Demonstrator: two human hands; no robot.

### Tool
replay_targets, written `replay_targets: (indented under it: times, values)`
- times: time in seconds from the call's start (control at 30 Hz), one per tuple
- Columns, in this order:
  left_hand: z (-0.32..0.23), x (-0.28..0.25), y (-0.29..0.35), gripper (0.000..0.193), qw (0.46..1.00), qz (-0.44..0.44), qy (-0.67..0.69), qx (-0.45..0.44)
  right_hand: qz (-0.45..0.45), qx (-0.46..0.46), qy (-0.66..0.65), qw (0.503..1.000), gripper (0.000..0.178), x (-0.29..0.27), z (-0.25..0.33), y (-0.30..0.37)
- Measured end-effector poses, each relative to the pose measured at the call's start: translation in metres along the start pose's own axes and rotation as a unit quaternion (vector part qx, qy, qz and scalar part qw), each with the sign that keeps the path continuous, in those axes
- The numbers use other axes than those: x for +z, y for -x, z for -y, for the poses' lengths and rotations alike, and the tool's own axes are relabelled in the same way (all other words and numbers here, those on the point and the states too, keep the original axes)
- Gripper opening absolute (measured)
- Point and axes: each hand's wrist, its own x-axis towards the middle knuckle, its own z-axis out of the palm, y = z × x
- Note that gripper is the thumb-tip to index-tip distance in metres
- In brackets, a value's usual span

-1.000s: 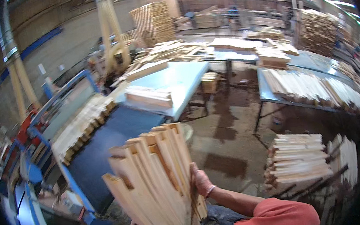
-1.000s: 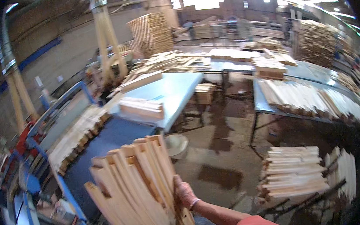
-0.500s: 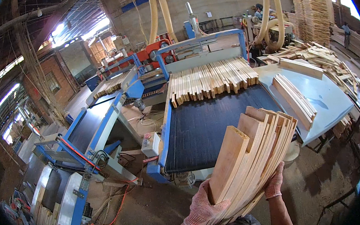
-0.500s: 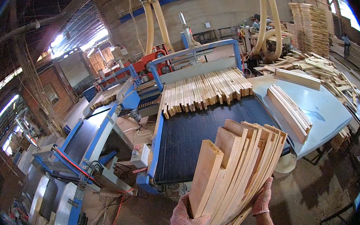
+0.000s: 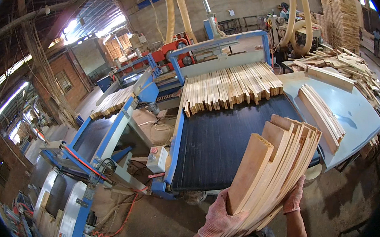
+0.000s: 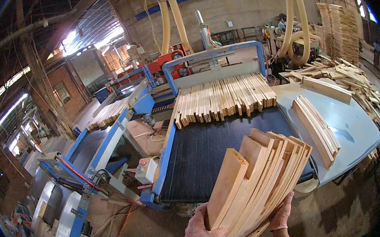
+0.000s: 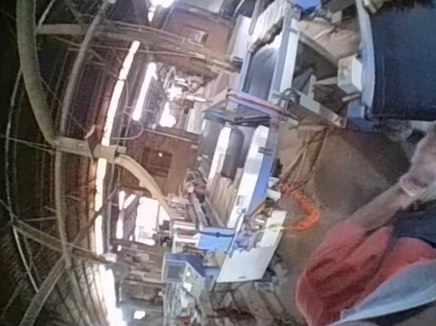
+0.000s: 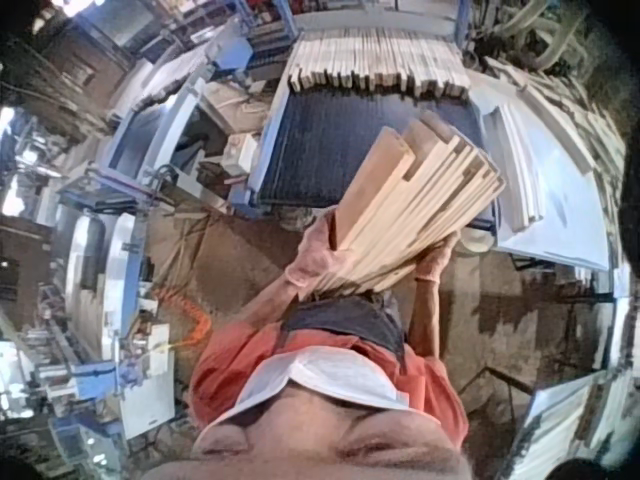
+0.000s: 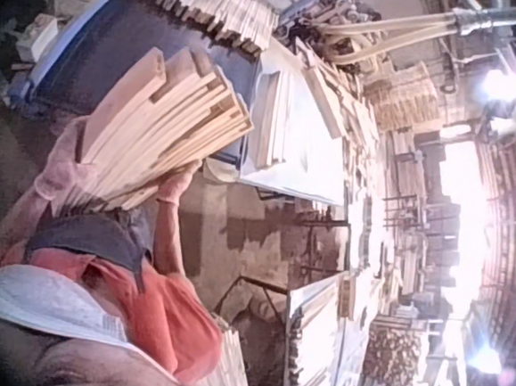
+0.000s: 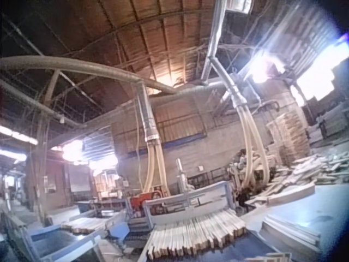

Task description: The person repeatedly picks up stacks of light-colored wooden planks from a metal table and places them onto a nearby metal rack. The worker wears pink gloves and moves the planks in batches, organizing them into neat piles on the rack throughout the video.

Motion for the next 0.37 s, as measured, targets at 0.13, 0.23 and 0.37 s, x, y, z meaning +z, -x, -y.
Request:
replay_targets:
  times: [0.13, 0.23, 0.37]
  values:
    - [0.013, -0.003, -0.015, 0.099, 0.999, 0.012, 0.032, 0.038, -0.015, -0.024, -0.004, 1.0, 0.096, 0.003, 0.0, -0.007]
    - [0.027, -0.008, -0.025, 0.092, 0.997, 0.01, 0.009, 0.076, -0.029, -0.029, 0.027, 0.999, 0.099, 0.002, -0.003, -0.011]
    - [0.026, -0.017, -0.033, 0.092, 0.996, 0.044, 0.018, 0.08, -0.046, -0.049, 0.018, 0.998, 0.1, 0.007, -0.003, -0.01]
